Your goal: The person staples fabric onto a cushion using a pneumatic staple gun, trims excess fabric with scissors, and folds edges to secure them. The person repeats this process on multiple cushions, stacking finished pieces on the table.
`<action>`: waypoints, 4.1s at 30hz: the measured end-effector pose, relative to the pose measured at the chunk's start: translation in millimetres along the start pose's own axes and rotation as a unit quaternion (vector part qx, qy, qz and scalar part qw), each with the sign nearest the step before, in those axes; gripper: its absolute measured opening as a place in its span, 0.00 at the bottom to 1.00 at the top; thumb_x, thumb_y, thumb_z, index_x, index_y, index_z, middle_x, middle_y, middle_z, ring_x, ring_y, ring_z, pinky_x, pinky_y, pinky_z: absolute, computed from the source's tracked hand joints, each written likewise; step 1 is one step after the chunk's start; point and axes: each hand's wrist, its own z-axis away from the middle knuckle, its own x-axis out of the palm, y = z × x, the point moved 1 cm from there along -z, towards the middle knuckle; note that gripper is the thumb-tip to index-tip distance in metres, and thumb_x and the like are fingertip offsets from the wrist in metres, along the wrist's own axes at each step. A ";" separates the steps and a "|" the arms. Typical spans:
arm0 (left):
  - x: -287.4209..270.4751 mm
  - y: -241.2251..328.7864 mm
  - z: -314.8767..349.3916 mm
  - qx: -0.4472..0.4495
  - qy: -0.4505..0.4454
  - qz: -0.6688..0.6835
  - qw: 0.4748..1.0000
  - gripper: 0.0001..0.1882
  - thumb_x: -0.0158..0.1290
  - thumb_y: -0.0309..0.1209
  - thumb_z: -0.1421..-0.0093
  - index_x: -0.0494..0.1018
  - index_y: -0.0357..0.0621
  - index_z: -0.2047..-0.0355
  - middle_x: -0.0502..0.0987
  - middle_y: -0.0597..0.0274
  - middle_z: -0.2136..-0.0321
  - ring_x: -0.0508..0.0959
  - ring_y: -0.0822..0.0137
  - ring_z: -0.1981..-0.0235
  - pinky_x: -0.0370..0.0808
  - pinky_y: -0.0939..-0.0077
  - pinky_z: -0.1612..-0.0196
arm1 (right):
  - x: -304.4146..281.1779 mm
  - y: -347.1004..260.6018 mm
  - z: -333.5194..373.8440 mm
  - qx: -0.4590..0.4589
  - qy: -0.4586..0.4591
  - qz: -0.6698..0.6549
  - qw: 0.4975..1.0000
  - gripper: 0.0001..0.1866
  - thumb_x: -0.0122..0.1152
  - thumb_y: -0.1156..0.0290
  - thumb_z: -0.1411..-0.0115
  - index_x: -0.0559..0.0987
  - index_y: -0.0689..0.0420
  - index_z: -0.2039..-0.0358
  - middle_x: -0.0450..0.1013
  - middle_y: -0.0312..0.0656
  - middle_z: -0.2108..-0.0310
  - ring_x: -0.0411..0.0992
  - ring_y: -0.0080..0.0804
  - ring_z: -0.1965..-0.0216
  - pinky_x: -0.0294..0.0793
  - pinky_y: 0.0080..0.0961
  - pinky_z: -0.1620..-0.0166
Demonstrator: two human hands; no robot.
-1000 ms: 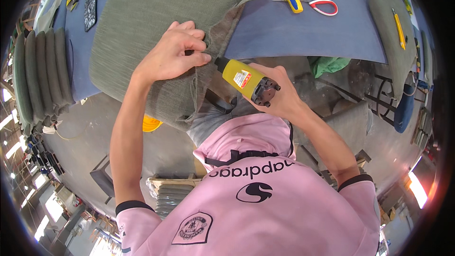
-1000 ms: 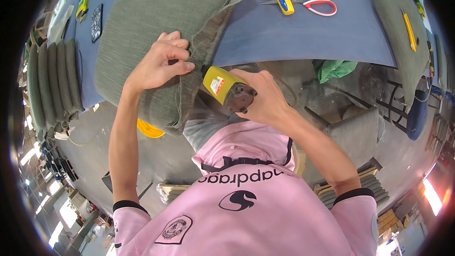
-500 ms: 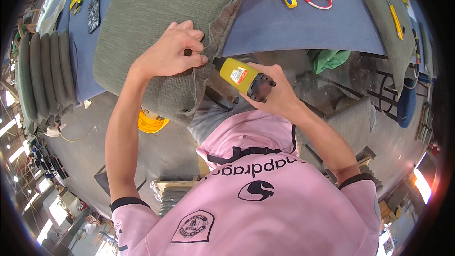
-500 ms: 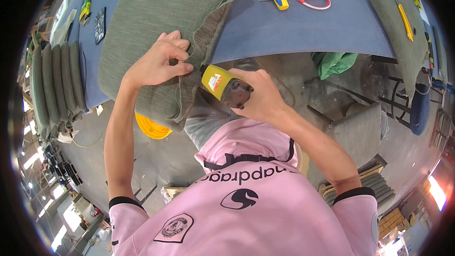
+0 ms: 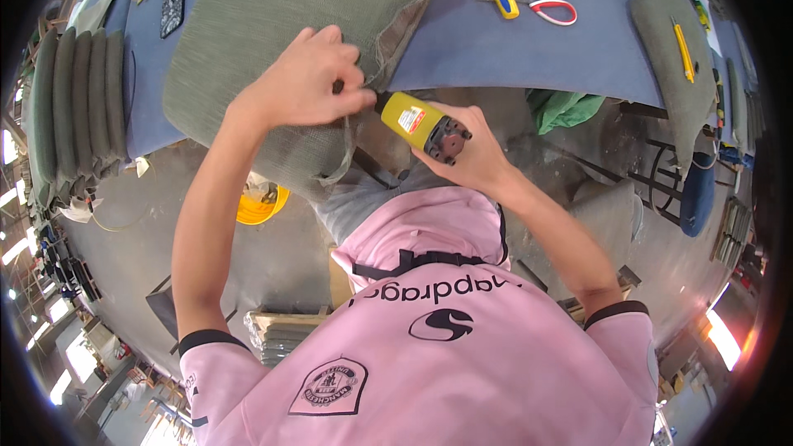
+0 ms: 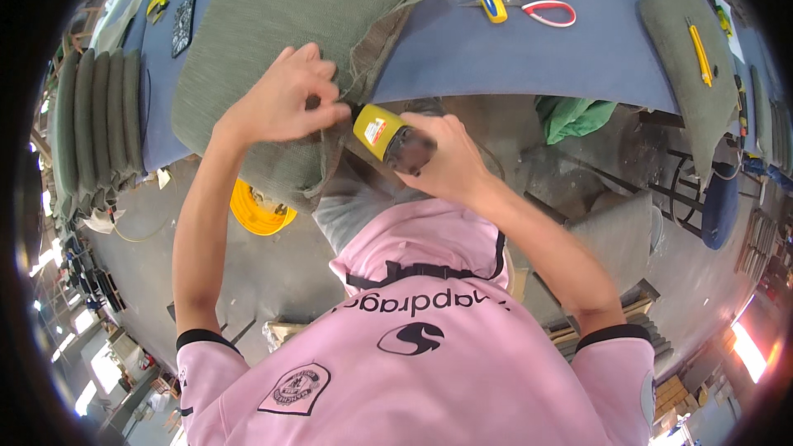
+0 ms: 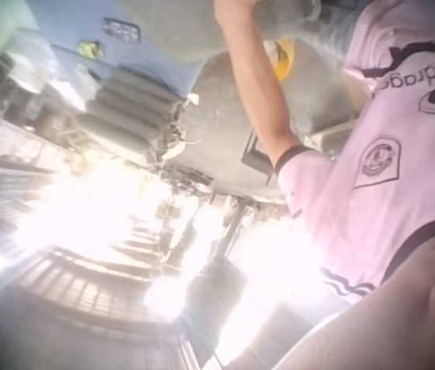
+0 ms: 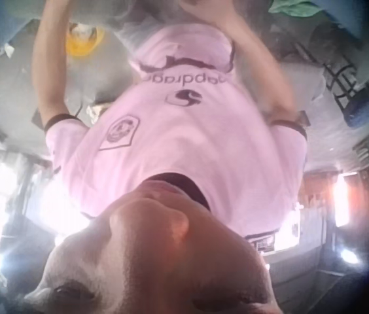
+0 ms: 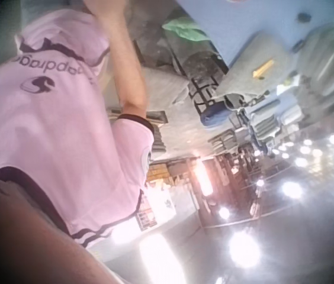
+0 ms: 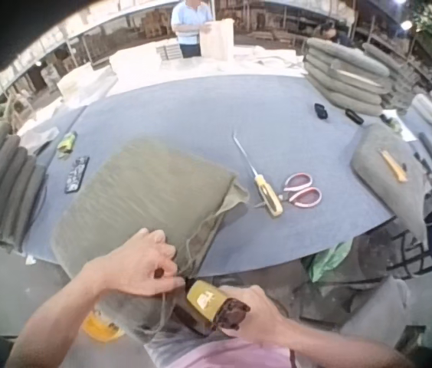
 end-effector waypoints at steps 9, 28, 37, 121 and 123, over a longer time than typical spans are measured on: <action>0.9 -17.3 4.1 -0.018 -0.053 0.079 0.995 0.23 0.65 0.35 0.43 0.63 0.39 0.83 0.59 0.64 0.73 0.62 0.60 0.61 0.58 0.63 0.52 | -11.3 -40.6 -8.2 0.036 -0.010 -0.044 0.998 0.32 0.81 0.73 0.58 0.83 0.62 0.48 0.84 0.53 0.63 0.82 0.53 0.63 0.82 0.36 0.59; -2.0 1.2 14.0 -0.020 -0.042 -0.021 0.999 0.20 0.66 0.38 0.43 0.71 0.41 0.82 0.66 0.62 0.74 0.67 0.58 0.61 0.62 0.62 0.53 | -5.3 -48.8 5.8 0.030 0.023 -0.041 0.998 0.34 0.80 0.74 0.56 0.83 0.64 0.45 0.83 0.56 0.66 0.82 0.51 0.68 0.81 0.38 0.61; 7.0 -16.0 17.6 -0.008 -0.027 0.084 0.996 0.22 0.66 0.35 0.45 0.64 0.39 0.82 0.60 0.63 0.74 0.65 0.60 0.63 0.60 0.61 0.54 | -5.6 -56.6 -4.9 0.075 -0.030 -0.086 0.993 0.35 0.81 0.77 0.59 0.82 0.66 0.46 0.82 0.57 0.66 0.82 0.51 0.66 0.81 0.37 0.60; 0.2 5.7 5.2 -0.062 -0.085 0.127 0.986 0.23 0.64 0.40 0.40 0.68 0.39 0.83 0.60 0.65 0.75 0.64 0.61 0.61 0.61 0.63 0.47 | -45.2 -33.6 6.5 0.070 -0.086 -0.099 0.989 0.33 0.82 0.73 0.60 0.83 0.55 0.49 0.84 0.52 0.60 0.80 0.60 0.57 0.78 0.44 0.52; -0.3 6.6 5.8 -0.066 -0.085 0.131 0.986 0.23 0.64 0.39 0.40 0.67 0.38 0.83 0.60 0.65 0.75 0.63 0.61 0.61 0.60 0.63 0.47 | -43.6 -34.6 2.5 0.075 -0.099 -0.106 0.987 0.34 0.83 0.72 0.62 0.83 0.55 0.49 0.84 0.52 0.61 0.80 0.60 0.58 0.79 0.43 0.53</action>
